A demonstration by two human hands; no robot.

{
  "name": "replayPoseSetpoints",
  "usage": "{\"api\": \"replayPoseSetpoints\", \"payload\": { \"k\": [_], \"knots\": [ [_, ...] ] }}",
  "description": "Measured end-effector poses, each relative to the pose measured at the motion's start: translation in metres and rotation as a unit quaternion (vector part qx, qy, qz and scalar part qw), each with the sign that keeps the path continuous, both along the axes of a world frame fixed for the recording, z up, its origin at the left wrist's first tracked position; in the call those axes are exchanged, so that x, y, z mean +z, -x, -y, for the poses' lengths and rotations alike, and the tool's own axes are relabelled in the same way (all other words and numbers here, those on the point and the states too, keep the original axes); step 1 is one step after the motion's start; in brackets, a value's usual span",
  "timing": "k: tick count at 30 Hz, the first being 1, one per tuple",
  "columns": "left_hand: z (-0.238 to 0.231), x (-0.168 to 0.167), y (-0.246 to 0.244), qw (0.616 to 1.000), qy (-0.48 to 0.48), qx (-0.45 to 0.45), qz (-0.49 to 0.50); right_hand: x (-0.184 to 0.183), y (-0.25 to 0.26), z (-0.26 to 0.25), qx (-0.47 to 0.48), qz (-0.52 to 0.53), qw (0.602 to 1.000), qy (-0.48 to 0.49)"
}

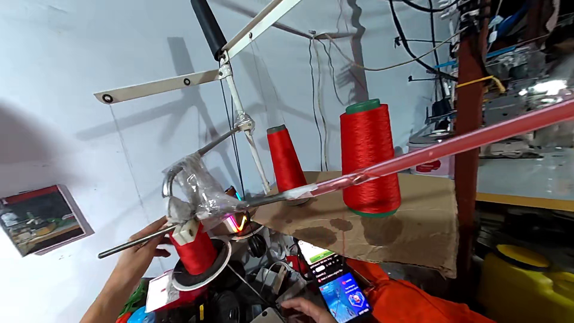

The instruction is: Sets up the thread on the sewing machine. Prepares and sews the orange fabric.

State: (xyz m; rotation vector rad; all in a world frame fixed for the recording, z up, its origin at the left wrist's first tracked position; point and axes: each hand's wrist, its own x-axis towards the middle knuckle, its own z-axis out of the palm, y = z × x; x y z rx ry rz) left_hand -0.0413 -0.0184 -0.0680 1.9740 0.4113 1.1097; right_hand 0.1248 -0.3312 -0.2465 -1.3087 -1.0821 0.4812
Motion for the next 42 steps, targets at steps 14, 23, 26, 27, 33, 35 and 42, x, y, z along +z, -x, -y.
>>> {"api": "replayPoseSetpoints", "payload": {
  "k": [14,23,26,27,33,35,42],
  "knots": [
    [-0.012,-0.044,-0.014,0.965,0.255,0.038,0.044,0.079,-0.015,-0.133,0.002,0.134,0.959,0.249],
    [0.015,-0.019,-0.042,0.949,0.298,-0.016,-0.104,0.08,-0.008,-0.172,0.012,0.165,0.968,0.19],
    [0.02,-0.023,-0.041,0.953,0.287,-0.013,-0.094,0.08,-0.003,-0.169,0.035,0.118,0.975,0.187],
    [0.019,-0.022,-0.041,0.963,0.247,0.002,-0.105,0.083,-0.001,-0.166,0.03,0.115,0.974,0.192],
    [0.021,0.033,-0.029,0.993,-0.073,0.016,-0.094,0.087,-0.011,-0.129,0.005,0.099,0.956,0.276],
    [0.046,0.062,-0.025,0.99,-0.062,-0.015,-0.128,0.084,-0.013,-0.111,0.002,0.058,0.959,0.277],
    [0.12,0.094,-0.031,0.961,-0.18,-0.063,-0.199,0.069,-0.012,-0.05,0.01,-0.026,0.988,0.154]
  ]
}}
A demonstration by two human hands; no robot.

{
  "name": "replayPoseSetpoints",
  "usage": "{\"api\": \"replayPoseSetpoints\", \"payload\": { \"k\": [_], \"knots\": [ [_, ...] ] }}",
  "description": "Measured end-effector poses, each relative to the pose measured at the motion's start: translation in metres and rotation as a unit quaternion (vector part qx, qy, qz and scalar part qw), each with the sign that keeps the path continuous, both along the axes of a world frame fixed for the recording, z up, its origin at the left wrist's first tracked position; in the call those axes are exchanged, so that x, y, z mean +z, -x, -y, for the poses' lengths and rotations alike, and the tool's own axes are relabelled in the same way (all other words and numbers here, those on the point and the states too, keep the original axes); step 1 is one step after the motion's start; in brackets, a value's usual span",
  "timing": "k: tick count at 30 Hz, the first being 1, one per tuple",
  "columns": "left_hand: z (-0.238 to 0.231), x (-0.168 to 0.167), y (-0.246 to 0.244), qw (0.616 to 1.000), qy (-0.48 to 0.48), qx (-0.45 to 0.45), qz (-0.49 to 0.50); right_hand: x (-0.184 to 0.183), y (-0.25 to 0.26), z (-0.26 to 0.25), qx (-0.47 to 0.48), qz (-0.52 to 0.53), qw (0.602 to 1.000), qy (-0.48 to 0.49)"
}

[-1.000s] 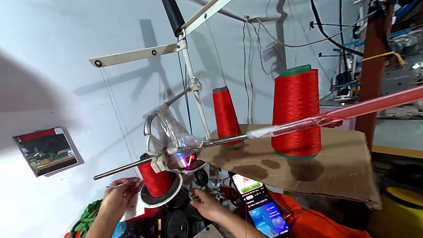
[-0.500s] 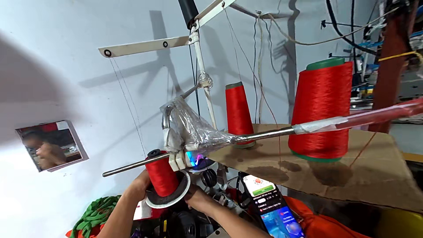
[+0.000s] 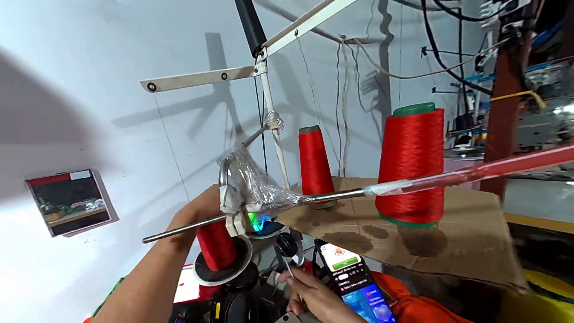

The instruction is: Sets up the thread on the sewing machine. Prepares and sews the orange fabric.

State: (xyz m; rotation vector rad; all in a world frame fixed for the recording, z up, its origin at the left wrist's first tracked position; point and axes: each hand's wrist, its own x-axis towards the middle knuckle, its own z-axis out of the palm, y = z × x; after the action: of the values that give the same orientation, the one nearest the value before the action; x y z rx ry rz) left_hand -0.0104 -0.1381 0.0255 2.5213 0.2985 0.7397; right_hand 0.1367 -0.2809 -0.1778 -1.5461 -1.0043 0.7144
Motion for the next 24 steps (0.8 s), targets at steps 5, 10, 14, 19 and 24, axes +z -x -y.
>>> {"api": "replayPoseSetpoints", "payload": {
  "k": [5,10,14,19,24],
  "knots": [
    [-0.051,-0.028,-0.03,0.999,-0.031,-0.031,0.031,-0.017,0.003,0.033,-0.012,-0.004,0.997,-0.073],
    [-0.109,-0.049,-0.064,0.997,-0.08,0.001,-0.005,-0.028,0.007,0.055,-0.013,-0.023,0.995,-0.1],
    [-0.119,-0.053,-0.068,0.993,-0.1,-0.045,0.038,-0.031,0.01,0.065,-0.027,-0.043,0.993,-0.103],
    [-0.137,-0.053,-0.093,0.978,-0.197,0.048,-0.04,-0.035,0.01,0.068,-0.02,-0.042,0.994,-0.096],
    [-0.141,-0.056,-0.098,0.979,-0.181,0.079,-0.055,-0.038,0.011,0.068,-0.013,-0.062,0.993,-0.098]
  ]
}}
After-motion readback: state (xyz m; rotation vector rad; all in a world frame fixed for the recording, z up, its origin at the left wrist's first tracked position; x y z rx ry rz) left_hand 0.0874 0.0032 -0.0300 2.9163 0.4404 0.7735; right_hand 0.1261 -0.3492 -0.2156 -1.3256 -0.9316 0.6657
